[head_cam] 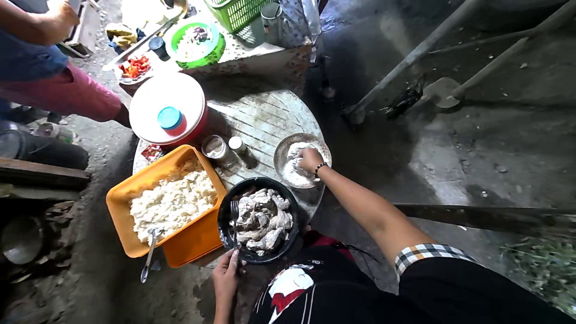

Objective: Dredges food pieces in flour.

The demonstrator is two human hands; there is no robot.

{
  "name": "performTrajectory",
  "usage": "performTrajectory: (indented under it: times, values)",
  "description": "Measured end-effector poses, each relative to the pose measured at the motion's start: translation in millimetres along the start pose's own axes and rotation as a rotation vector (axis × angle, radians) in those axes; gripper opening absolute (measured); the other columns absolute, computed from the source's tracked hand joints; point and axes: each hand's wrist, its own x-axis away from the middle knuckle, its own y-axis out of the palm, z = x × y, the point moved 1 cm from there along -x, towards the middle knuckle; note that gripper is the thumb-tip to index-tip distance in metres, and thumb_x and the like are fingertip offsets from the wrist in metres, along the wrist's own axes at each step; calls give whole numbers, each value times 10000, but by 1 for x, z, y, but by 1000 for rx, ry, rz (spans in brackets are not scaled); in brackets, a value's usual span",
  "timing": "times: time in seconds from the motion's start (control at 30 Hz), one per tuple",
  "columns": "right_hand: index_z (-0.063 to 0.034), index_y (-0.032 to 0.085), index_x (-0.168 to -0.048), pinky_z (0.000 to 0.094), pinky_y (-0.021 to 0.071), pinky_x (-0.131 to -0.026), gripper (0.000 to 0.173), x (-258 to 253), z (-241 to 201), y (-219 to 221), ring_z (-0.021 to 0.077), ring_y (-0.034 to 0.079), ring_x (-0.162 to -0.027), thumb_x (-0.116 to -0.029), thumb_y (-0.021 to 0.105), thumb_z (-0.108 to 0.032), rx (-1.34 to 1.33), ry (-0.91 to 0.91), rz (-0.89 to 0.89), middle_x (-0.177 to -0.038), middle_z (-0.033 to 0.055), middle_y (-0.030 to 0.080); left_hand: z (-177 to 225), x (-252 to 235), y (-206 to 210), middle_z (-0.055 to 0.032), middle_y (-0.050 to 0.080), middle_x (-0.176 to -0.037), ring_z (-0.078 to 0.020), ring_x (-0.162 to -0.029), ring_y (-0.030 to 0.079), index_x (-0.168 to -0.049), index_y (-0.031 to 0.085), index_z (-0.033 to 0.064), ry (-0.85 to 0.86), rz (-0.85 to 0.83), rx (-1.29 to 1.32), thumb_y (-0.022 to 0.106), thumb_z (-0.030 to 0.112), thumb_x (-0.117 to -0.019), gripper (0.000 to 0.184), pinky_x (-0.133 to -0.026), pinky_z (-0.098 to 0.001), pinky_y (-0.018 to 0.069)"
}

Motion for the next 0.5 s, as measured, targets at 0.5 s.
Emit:
performTrajectory:
  times: [0.5]
  values:
    - [-6, 749, -1099, 693, 501, -931, 223, -34, -42, -90, 446, 668, -1093, -879, 752, -44, 387, -318, -178, -1111, 247, 714, -6, 5, -2, -62, 703, -703, -97, -519, 638, -1142, 675, -62, -6, 8, 0, 516, 79, -1057, 229, -478, -240, 548]
